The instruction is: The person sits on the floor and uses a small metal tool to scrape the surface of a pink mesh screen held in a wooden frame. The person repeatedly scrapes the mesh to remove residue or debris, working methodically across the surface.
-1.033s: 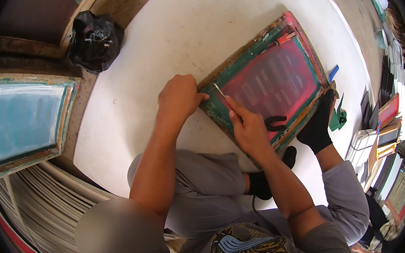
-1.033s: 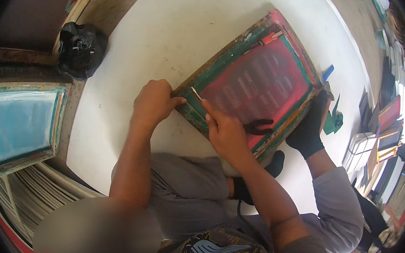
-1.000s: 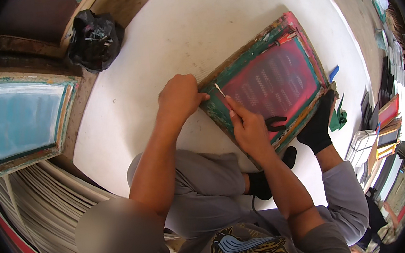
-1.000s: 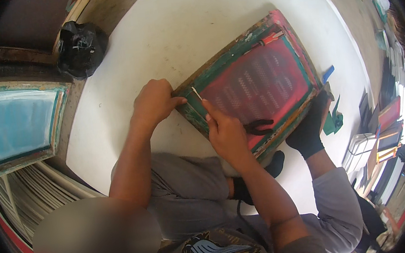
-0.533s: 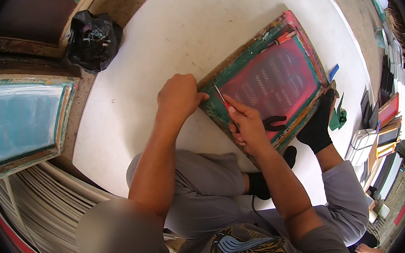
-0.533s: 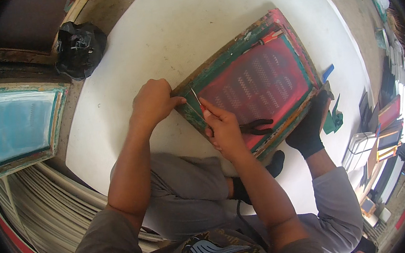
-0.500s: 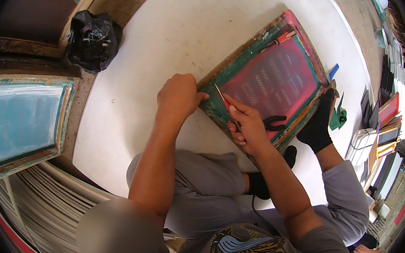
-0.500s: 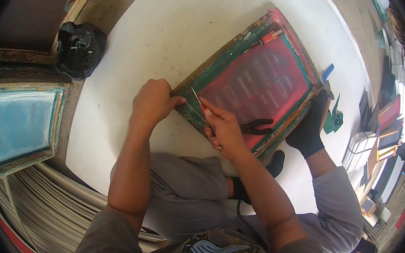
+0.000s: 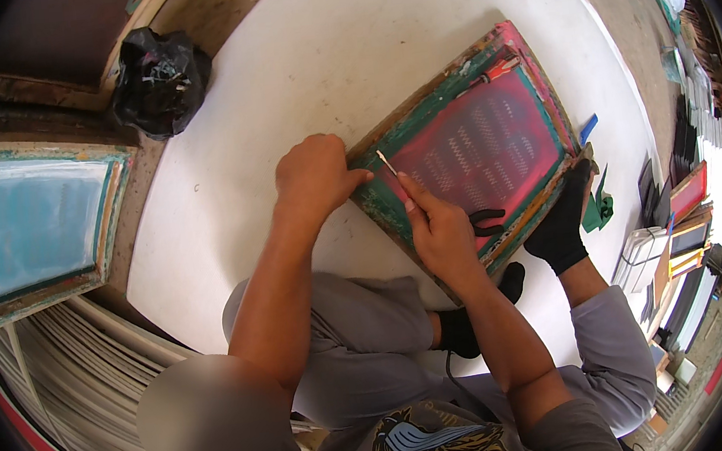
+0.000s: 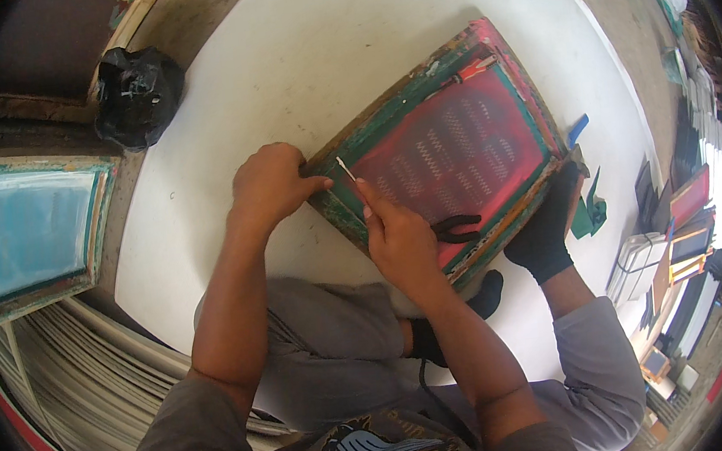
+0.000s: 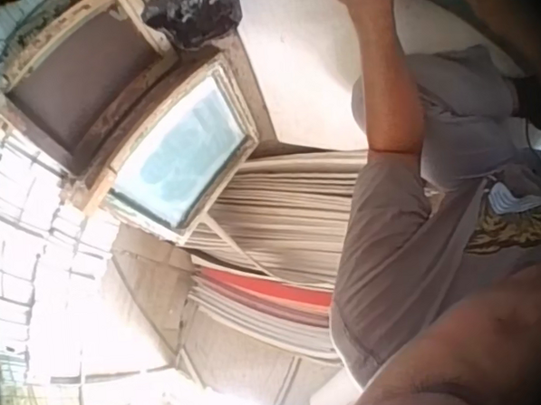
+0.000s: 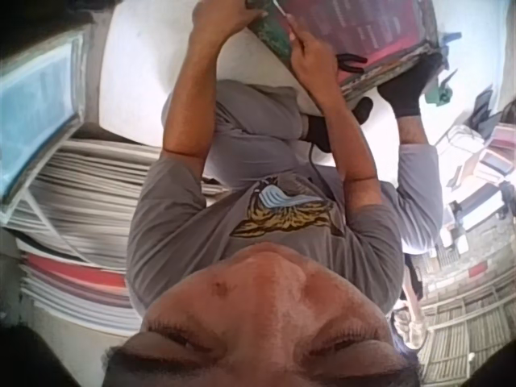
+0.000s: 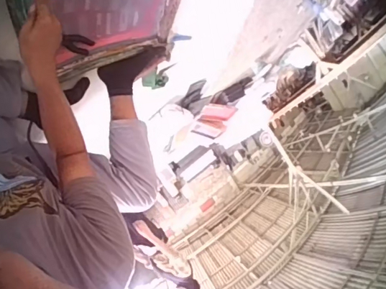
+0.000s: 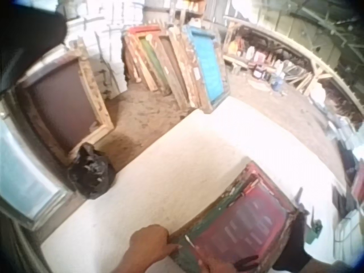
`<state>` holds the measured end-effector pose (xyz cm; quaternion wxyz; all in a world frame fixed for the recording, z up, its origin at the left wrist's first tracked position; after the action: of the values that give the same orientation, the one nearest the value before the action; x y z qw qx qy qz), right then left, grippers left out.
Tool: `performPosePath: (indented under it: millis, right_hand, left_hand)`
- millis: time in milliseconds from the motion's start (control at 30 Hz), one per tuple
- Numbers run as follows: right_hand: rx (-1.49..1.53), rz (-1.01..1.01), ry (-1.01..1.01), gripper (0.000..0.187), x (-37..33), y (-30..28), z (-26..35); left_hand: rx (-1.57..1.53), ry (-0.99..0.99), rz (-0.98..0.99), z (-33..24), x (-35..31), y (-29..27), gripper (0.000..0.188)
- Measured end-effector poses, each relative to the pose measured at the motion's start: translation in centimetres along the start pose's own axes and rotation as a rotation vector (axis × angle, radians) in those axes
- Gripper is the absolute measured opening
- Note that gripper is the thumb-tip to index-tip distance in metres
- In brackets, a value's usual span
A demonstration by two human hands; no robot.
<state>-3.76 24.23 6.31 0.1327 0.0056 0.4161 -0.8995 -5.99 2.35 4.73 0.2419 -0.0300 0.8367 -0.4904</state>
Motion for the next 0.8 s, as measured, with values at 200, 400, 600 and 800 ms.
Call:
performPosePath:
  millis: [200, 400, 600, 800]
  right_hand:
    - [-0.139, -0.101, 0.134, 0.042, 1.1, -0.7, -1.1]
    - [-0.072, -0.095, -0.048, 0.046, 0.4, 0.3, -0.7]
    - [-0.098, -0.057, -0.147, 0.046, -0.2, 0.4, -0.3]
    - [-0.129, -0.082, -0.040, 0.045, 0.7, 0.0, -0.6]
  left_hand:
    - [-0.004, -0.011, 0.030, -0.4, -0.1, -0.5, 0.048]
    - [-0.022, -0.016, 0.025, -0.3, 0.0, -0.3, 0.046]
    - [-0.030, 0.000, -0.004, -0.1, 0.1, 0.3, 0.044]
    - [-0.025, -0.014, 0.015, -0.1, 0.1, 0.2, 0.043]
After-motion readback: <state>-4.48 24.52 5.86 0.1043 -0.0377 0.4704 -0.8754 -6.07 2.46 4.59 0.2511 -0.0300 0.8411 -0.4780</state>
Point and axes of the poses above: each hand's wrist, its own x-axis towards the middle knuckle, its own y-axis out of the palm, z = x × y, the point moved 3 cm from there along x, towards the middle knuckle, and after that the axes turned 14 degrees about -z, right-handed, at the moved point
